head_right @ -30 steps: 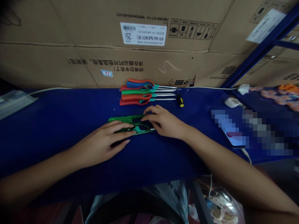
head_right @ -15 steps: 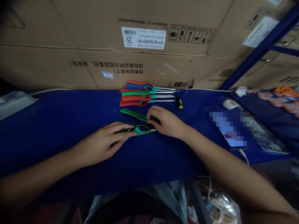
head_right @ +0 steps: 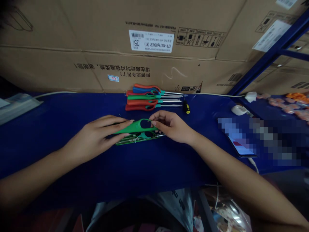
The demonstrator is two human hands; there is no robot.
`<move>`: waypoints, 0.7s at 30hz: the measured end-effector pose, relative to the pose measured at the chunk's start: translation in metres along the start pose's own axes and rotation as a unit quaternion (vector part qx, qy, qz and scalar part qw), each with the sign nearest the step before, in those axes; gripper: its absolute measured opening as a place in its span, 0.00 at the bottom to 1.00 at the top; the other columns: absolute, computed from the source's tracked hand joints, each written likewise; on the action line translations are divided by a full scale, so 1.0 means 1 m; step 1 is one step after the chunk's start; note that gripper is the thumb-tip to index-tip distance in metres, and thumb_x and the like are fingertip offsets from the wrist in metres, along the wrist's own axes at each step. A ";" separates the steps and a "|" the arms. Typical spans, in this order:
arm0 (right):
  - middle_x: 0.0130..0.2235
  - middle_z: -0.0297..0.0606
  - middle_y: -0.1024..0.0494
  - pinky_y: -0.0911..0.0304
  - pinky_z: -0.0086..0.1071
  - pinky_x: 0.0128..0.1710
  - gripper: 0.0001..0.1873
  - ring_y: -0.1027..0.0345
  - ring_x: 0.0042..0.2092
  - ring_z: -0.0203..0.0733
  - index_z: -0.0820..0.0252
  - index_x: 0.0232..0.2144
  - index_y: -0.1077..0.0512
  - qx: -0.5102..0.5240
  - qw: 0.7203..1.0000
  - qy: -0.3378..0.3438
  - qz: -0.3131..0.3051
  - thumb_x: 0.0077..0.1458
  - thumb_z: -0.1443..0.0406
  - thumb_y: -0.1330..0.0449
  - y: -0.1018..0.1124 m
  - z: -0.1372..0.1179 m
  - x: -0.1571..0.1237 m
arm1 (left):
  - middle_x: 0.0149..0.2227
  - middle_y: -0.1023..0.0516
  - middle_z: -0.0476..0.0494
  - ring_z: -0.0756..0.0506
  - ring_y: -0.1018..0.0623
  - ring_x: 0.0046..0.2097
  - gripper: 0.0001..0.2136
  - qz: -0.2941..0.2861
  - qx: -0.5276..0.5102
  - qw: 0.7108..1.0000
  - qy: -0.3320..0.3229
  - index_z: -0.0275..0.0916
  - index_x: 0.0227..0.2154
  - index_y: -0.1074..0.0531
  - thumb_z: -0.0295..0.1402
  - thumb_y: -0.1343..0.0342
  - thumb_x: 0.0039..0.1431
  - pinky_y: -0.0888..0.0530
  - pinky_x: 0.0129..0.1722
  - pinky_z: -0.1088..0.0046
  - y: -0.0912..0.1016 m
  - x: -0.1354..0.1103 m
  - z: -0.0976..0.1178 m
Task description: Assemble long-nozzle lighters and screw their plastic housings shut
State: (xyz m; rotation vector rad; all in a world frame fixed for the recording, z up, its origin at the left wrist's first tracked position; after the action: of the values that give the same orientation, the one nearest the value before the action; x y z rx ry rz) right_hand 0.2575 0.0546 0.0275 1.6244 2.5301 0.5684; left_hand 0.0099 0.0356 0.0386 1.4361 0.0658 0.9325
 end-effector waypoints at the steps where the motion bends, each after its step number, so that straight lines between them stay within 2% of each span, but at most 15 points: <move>1: 0.37 0.38 0.23 0.31 0.32 0.36 0.16 0.29 0.36 0.37 0.62 0.46 0.28 -0.022 1.000 0.013 -0.006 0.62 0.57 0.39 -0.001 -0.001 -0.001 | 0.50 0.20 0.42 0.42 0.21 0.50 0.17 -0.006 -0.017 1.000 0.009 0.42 0.57 0.26 0.35 0.43 0.67 0.24 0.51 0.63 -0.001 0.000 0.000; 4: 0.40 0.39 0.23 0.32 0.33 0.40 0.19 0.29 0.39 0.39 0.61 0.52 0.28 -0.125 0.990 0.066 -0.026 0.61 0.59 0.38 -0.005 -0.002 -0.002 | 0.47 0.18 0.45 0.43 0.20 0.48 0.16 -0.033 -0.052 0.998 0.033 0.43 0.55 0.25 0.37 0.42 0.66 0.23 0.49 0.66 -0.003 0.000 0.001; 9: 0.44 0.42 0.23 0.32 0.37 0.46 0.16 0.29 0.45 0.43 0.59 0.52 0.28 -0.258 0.951 0.151 -0.076 0.63 0.63 0.39 -0.010 -0.006 -0.004 | 0.47 0.18 0.49 0.43 0.21 0.48 0.15 -0.096 -0.051 0.992 0.058 0.48 0.53 0.24 0.37 0.41 0.64 0.24 0.50 0.64 -0.006 0.000 0.001; 13: 0.46 0.44 0.24 0.34 0.40 0.51 0.16 0.32 0.48 0.45 0.60 0.52 0.29 -0.290 0.933 0.180 -0.112 0.64 0.63 0.40 -0.010 -0.007 -0.003 | 0.46 0.18 0.50 0.43 0.21 0.47 0.14 -0.120 -0.045 0.990 0.066 0.50 0.52 0.24 0.36 0.40 0.64 0.24 0.48 0.65 -0.009 -0.001 0.002; 21: 0.45 0.44 0.25 0.34 0.40 0.49 0.15 0.33 0.47 0.45 0.60 0.50 0.28 -0.318 0.924 0.172 -0.123 0.63 0.60 0.40 -0.009 -0.005 -0.003 | 0.45 0.21 0.49 0.45 0.22 0.47 0.14 -0.137 -0.033 0.987 0.076 0.51 0.52 0.24 0.36 0.41 0.64 0.25 0.46 0.68 -0.011 -0.001 0.003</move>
State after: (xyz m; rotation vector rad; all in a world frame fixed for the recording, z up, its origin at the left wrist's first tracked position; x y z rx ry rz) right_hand 0.2496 0.0468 0.0282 1.0236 2.3149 1.5498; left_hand 0.0162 0.0342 0.0287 1.2562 0.3360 0.8070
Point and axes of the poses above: each hand's wrist, its own x-axis towards the middle knuckle, its own y-axis out of the back of the hand, z = x × y, the point moved 3 cm from there along x, towards the middle knuckle
